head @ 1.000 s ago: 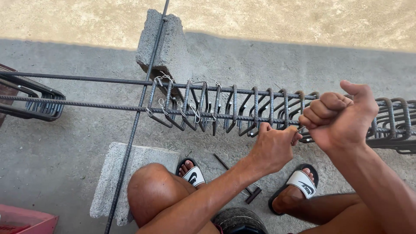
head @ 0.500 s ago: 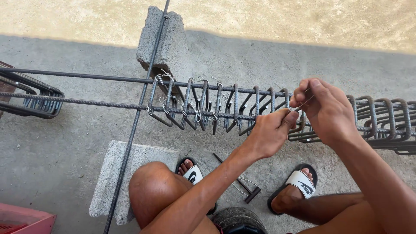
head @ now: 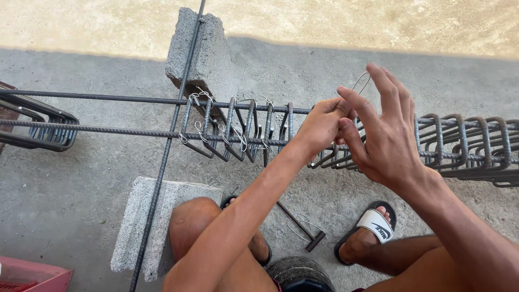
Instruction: Tying rebar intersections with wire using a manual hook tool
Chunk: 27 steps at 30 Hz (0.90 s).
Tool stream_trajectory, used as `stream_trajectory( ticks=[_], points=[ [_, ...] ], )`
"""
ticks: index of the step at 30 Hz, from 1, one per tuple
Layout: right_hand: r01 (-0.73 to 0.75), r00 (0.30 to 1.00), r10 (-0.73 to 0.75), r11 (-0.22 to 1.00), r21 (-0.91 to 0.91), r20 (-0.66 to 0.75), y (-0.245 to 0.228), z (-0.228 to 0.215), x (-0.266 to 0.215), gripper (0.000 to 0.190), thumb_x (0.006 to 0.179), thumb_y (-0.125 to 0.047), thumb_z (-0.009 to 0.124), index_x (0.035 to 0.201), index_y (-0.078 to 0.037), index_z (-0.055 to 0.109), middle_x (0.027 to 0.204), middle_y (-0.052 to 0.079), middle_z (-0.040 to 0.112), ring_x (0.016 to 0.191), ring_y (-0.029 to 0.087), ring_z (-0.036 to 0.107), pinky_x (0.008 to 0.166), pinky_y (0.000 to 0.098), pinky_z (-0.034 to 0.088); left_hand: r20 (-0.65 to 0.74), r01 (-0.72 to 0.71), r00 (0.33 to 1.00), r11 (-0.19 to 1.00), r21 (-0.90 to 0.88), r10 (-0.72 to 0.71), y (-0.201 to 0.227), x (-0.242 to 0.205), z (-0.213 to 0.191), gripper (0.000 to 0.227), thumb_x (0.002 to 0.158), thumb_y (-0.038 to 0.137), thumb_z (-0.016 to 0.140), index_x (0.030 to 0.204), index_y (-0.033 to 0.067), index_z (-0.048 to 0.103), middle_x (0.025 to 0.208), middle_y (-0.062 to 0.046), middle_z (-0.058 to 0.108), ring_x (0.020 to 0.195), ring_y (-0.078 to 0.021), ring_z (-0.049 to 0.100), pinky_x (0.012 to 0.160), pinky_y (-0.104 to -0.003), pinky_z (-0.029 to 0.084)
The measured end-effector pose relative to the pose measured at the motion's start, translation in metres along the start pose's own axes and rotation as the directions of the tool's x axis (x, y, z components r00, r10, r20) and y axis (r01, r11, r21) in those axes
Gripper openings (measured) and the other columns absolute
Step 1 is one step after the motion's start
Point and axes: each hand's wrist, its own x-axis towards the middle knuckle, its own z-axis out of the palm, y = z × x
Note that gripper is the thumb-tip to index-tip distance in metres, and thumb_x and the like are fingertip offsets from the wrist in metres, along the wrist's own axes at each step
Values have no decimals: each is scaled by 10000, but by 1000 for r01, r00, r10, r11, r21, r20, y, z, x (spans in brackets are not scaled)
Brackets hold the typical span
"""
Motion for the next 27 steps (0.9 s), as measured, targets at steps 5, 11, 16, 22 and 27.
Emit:
stream_trajectory(
  ticks=[5, 11, 16, 22, 27],
  points=[
    [164, 981, -175, 977, 139, 77, -24, 0, 12, 409, 1013, -303, 553, 1381, -131, 605, 1502, 219, 401, 1445, 410, 332, 1243, 668, 235, 47, -179, 983, 984, -12, 179, -23, 29, -12, 343, 998, 383, 516, 744, 152, 524, 683, 18, 395, 620, -84, 407, 607, -267, 428],
    [328, 852, -446, 863, 385, 274, -59, 3, 8, 438, 1037, -414, 456, 1356, -164, 621, 1350, 126, 600, 1339, 326, 496, 1191, 585, 257, -94, 142, 987, 976, 163, -128, -12, 30, 13, 397, 1087, 309, 459, 825, 45, 597, 596, 11, 453, 428, -71, 329, 379, -243, 262],
    [236, 926, -242, 970, 58, 289, -12, 8, 13, 519, 1025, -580, 365, 1264, -222, 655, 1260, 57, 650, 1268, 290, 509, 1194, 603, 219, 117, -111, 984, 977, -180, 133, -32, 20, 9, 297, 1024, 321, 546, 779, 160, 498, 669, 60, 437, 559, -23, 430, 490, -174, 353],
    [-192, 944, 131, 965, 181, 302, 38, 3, 33, 514, 1085, -385, 300, 1272, -78, 667, 1360, 156, 580, 1176, 311, 540, 1068, 529, 346, -80, 249, 963, 963, -108, -258, -4, -11, 4, 439, 1083, 419, 487, 771, 116, 544, 575, 51, 360, 475, -59, 274, 414, -245, 233],
    [-524, 741, 365, -210, 825, 563, 53, 52, 11, 505, 1107, -340, 340, 1454, -27, 530, 1055, 145, 755, 983, 205, 727, 861, 340, 543, -134, 81, 982, 944, -321, -130, -12, -23, 10, 377, 1119, 324, 469, 826, 100, 546, 584, 98, 149, 434, -24, 154, 334, -167, 185]
  ],
)
